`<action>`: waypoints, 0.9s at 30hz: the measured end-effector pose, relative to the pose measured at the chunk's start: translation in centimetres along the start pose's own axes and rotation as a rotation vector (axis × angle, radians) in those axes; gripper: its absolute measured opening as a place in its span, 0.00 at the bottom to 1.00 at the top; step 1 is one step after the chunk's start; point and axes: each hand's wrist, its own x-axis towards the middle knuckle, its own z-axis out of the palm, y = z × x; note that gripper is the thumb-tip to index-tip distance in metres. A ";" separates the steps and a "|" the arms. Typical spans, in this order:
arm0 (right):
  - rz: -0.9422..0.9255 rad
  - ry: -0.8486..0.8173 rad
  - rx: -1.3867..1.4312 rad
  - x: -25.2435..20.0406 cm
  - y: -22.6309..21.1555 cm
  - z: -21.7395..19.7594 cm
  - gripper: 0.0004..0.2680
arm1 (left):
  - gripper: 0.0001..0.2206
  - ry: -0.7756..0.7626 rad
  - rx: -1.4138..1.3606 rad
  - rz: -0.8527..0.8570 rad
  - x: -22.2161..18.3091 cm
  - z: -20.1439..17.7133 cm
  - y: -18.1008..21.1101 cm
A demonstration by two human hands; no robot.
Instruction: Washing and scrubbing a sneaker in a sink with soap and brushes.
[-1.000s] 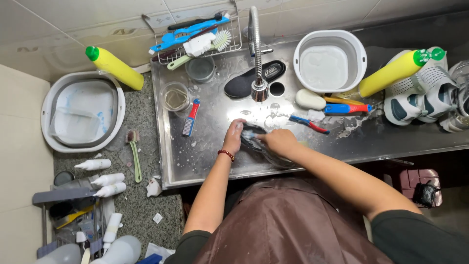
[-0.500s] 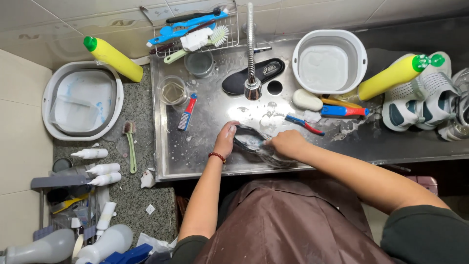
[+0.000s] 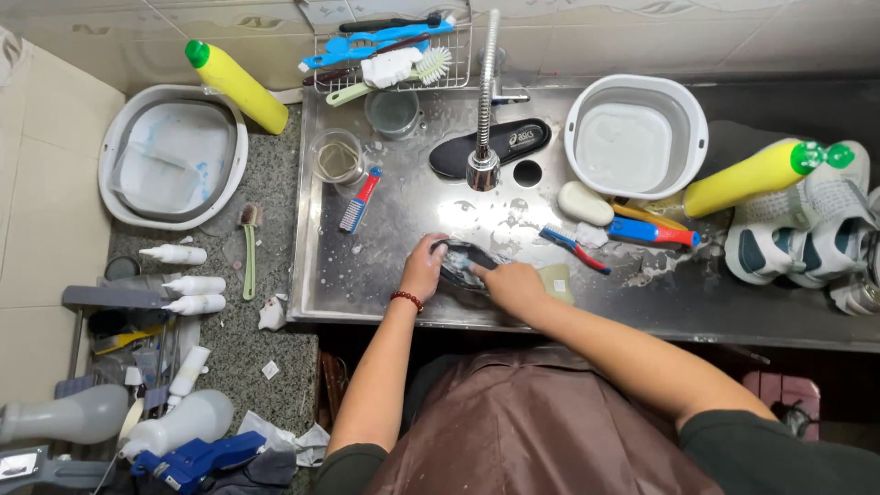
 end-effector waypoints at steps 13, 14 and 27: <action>0.276 -0.088 0.122 -7.5 2.9 -12.0 0.12 | 0.20 -0.379 0.799 -0.115 0.6 -1.8 8.0; 0.385 -0.085 0.212 -7.9 2.8 -12.2 0.13 | 0.17 -0.419 0.782 -0.096 1.2 -1.1 7.6; 0.673 0.311 0.713 -6.4 -6.6 -7.3 0.15 | 0.22 -0.331 0.365 -0.090 0.3 2.4 6.9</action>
